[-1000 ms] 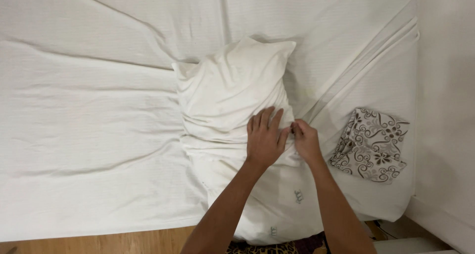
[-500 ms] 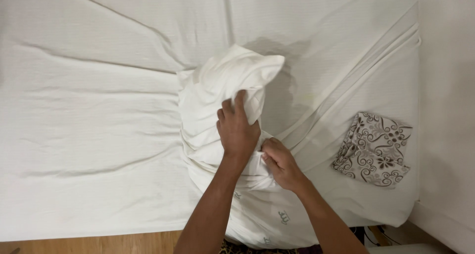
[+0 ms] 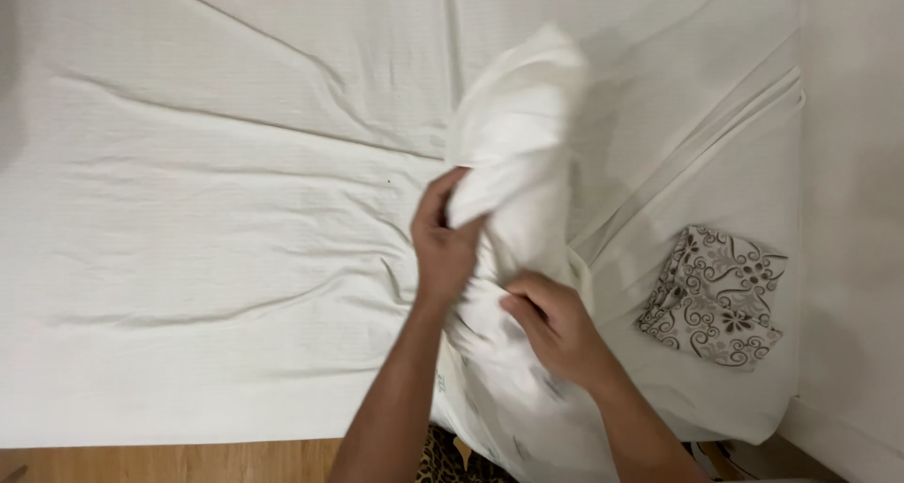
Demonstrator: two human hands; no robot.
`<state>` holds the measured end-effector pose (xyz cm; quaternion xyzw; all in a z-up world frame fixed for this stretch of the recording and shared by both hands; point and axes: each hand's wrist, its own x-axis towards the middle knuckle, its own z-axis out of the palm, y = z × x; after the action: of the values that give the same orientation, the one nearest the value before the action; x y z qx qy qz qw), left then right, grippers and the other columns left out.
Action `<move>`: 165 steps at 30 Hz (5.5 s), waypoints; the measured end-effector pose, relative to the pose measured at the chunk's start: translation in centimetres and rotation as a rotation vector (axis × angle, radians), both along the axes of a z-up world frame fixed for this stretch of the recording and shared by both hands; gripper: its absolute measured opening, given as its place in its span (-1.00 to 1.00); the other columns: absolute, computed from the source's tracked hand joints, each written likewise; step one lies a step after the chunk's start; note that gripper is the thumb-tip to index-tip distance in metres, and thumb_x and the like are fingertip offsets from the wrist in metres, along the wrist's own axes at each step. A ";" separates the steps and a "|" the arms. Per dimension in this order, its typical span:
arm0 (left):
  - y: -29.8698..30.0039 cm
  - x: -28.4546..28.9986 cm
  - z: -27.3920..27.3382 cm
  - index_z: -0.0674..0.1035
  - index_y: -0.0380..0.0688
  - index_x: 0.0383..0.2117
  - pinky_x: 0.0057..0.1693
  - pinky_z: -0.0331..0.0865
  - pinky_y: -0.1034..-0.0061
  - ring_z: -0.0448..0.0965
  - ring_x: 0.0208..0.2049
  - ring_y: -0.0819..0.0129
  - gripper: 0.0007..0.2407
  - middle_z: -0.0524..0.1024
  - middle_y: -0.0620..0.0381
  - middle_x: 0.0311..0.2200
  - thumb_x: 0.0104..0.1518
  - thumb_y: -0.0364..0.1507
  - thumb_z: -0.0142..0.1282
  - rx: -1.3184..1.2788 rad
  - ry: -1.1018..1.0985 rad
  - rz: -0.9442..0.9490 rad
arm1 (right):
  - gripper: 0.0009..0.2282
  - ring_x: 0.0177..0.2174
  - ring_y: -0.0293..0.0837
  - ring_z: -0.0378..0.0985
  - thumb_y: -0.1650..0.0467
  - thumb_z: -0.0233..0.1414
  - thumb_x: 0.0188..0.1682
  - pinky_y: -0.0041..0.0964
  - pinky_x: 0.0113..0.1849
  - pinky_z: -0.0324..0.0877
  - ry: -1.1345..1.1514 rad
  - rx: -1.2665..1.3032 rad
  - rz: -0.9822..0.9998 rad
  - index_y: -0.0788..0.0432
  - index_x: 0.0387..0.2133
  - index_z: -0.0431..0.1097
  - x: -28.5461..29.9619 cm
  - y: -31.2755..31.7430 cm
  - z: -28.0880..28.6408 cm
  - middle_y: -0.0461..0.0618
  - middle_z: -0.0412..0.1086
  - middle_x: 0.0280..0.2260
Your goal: The person places a pillow on a bed and inserts it into a white pillowcase. They pull the fabric over the pillow, tuck in the corners, and smooth the case. Finally, they place the finished pillow on the bed and put a folded cloth into a drawer.
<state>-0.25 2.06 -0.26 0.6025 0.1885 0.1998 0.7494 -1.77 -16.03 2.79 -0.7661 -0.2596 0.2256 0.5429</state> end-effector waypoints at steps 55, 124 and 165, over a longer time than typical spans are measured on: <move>3.5 -4.0 -10.0 0.62 -0.21 -0.24 -0.07 0.42 0.20 0.57 -0.22 0.03 -0.86 0.60 -0.06 -0.25 0.27 -0.40 0.10 0.740 0.525 -0.342 | -0.90 -0.17 0.13 0.53 0.57 0.07 -0.01 0.13 0.14 0.24 -0.567 -0.420 -0.228 0.27 -0.24 0.44 4.3 1.4 -15.5 0.14 0.50 -0.25; -4.7 7.6 -12.7 0.01 0.17 0.39 0.35 -0.03 -0.07 0.10 0.33 -0.13 -0.08 -0.02 -0.17 0.37 -0.20 -0.41 0.34 1.034 0.456 -0.629 | -0.73 -0.23 0.01 0.57 0.70 -0.02 -0.11 -0.17 -0.19 0.48 -0.188 -0.221 -0.245 0.29 -0.17 0.42 9.9 -1.7 -13.9 0.10 0.49 -0.16; -0.5 1.9 -21.9 0.64 -0.27 -0.26 0.09 0.42 0.14 0.60 -0.18 -0.16 -0.80 0.62 -0.22 -0.28 0.10 -0.45 0.02 0.694 0.509 -0.180 | -0.78 0.11 0.08 0.27 0.40 -0.03 0.12 0.22 0.20 0.14 -0.369 -0.423 -0.429 0.20 -0.01 0.34 12.1 2.4 -20.4 0.13 0.28 0.07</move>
<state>1.65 1.56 -22.16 0.8626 0.2357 0.0304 0.4465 10.29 -13.59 -17.62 -0.9266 -0.1341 0.0131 0.3511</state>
